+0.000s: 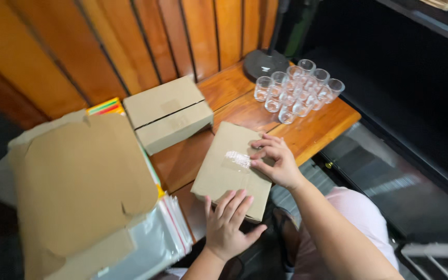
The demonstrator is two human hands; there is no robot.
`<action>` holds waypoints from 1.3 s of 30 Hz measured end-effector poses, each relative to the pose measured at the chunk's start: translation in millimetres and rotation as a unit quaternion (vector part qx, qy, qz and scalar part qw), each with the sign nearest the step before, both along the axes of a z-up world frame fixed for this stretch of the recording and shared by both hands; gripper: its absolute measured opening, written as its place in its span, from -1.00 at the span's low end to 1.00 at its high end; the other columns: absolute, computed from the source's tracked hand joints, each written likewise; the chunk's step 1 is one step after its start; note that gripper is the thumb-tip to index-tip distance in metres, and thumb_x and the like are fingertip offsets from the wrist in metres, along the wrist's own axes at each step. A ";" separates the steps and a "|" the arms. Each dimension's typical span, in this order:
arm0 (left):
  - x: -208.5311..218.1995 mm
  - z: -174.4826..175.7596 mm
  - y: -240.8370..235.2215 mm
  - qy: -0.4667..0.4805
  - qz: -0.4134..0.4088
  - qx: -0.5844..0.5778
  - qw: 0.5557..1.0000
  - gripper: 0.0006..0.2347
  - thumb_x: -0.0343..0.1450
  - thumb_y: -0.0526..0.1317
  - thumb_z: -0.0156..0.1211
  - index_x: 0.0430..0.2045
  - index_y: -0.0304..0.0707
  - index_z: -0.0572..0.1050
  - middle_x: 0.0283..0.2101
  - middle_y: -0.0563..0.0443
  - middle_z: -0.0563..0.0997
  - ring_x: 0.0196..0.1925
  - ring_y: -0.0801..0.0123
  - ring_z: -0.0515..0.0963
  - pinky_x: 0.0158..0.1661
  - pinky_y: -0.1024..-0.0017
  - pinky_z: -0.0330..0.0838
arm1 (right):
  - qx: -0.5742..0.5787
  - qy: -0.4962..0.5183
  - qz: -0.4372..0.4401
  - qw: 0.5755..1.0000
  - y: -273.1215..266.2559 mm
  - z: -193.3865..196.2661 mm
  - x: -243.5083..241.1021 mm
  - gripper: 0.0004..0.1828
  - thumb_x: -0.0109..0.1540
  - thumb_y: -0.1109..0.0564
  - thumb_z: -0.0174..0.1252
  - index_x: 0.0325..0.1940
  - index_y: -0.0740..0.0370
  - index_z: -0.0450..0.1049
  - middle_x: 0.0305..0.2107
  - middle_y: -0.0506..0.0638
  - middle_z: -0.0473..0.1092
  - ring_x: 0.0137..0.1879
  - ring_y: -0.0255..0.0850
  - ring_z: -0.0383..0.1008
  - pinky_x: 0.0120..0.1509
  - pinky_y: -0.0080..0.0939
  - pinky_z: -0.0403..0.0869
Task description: The person opens a cardboard box and removes small clear glasses one by one, placing them on a wooden bench. After emptying the box, they close the flaps and place the empty box into a nearby cabinet.
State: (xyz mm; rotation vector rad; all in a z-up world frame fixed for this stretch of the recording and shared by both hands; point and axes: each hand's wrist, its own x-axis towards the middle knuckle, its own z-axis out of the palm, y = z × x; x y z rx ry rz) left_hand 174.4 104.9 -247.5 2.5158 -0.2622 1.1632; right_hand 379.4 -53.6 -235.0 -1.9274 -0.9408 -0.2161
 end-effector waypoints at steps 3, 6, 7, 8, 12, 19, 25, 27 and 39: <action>-4.1 -7.1 6.9 0.039 -0.046 -0.022 0.998 -0.50 0.44 0.18 -0.06 0.20 0.02 0.49 0.32 0.11 0.49 0.37 0.31 0.41 0.42 -0.15 -0.30 | -0.003 0.021 -0.018 1.000 0.9 -3.4 -0.6 -0.82 0.10 -0.09 0.47 -0.36 -0.11 0.60 0.04 -0.19 0.55 0.47 0.01 0.31 0.53 0.27 0.04; -4.1 -8.0 7.5 0.051 -0.038 0.004 0.998 -0.58 0.50 0.03 -0.12 0.24 0.05 0.45 0.32 0.18 0.48 0.38 0.35 0.38 0.43 -0.11 -0.31 | 0.011 0.015 -0.018 1.000 0.9 1.3 -2.2 -0.83 0.10 -0.08 0.48 -0.36 -0.09 0.63 -0.01 -0.15 0.58 0.43 -0.02 0.32 0.49 0.11 0.15; -1.2 -9.1 8.9 0.048 -0.047 0.006 0.998 -0.58 0.50 0.03 -0.12 0.24 0.05 0.45 0.32 0.18 0.48 0.38 0.35 0.38 0.43 -0.11 -0.31 | 0.013 0.012 -0.026 0.999 2.1 -0.3 0.1 -0.83 0.10 -0.08 0.48 -0.36 -0.09 0.63 -0.01 -0.15 0.58 0.43 -0.02 0.32 0.49 0.11 0.15; -0.7 -10.9 8.6 0.042 -0.038 0.009 0.998 -0.59 0.50 0.03 -0.13 0.23 0.06 0.45 0.30 0.19 0.49 0.37 0.35 0.39 0.43 -0.10 -0.35 | 0.010 0.009 -0.021 1.000 2.0 -2.6 0.5 -0.83 0.10 -0.08 0.47 -0.32 -0.10 0.63 0.00 -0.14 0.57 0.43 -0.01 0.31 0.51 0.10 0.15; -0.1 -22.5 6.3 0.049 -0.019 0.023 0.998 -0.61 0.51 0.03 -0.13 0.24 0.13 0.44 0.29 0.24 0.50 0.36 0.34 0.40 0.42 -0.15 -0.32 | -0.046 0.032 -0.055 0.997 1.7 6.7 -9.3 -0.83 0.15 -0.15 0.41 -0.25 -0.17 0.66 0.07 -0.22 0.56 0.53 -0.03 0.23 0.51 0.41 -0.06; -1.3 -12.2 -13.0 0.069 -0.034 0.034 0.996 -0.62 0.51 -0.03 -0.08 0.23 0.10 0.44 0.31 0.21 0.47 0.35 0.31 0.38 0.39 -0.25 -0.16 | -0.008 -0.074 -0.136 0.988 -30.9 4.0 -77.3 -0.64 0.26 -0.12 0.29 0.11 -0.04 0.56 0.28 0.10 0.34 0.48 0.16 0.21 0.58 0.16 0.16; 13.5 -10.2 -58.9 0.100 0.008 0.019 0.995 -0.51 0.35 -0.18 0.18 0.25 0.14 0.42 0.32 0.22 0.43 0.39 0.30 0.31 0.37 -0.15 -0.12 | 0.066 0.188 -0.091 0.976 -88.5 -3.6 -138.8 -0.31 0.21 -0.12 0.37 0.40 -0.02 0.36 0.41 0.31 0.09 0.44 0.45 0.19 0.32 0.45 0.42; 30.0 -17.6 -73.4 0.078 -0.005 0.000 0.997 -0.65 0.42 -0.11 0.24 0.09 -0.07 0.52 0.16 0.03 0.55 0.21 0.13 0.51 0.28 -0.05 0.20 | 0.074 0.241 -0.051 0.966 -105.8 -24.3 -137.3 -0.19 0.22 -0.07 0.40 0.51 -0.06 0.26 0.41 0.27 0.09 0.39 0.42 0.28 0.23 0.43 0.47; 26.6 38.3 -64.0 0.254 0.175 -0.125 0.943 -0.82 0.44 -0.03 0.33 -0.15 0.06 0.65 0.43 -0.06 0.25 0.58 -0.06 0.02 0.43 -0.21 -0.19 | 0.098 0.224 -0.049 0.969 -102.7 -16.0 -133.0 -0.30 0.21 0.22 0.38 0.39 0.14 0.27 0.25 0.30 0.33 0.30 0.29 0.42 0.18 0.27 0.55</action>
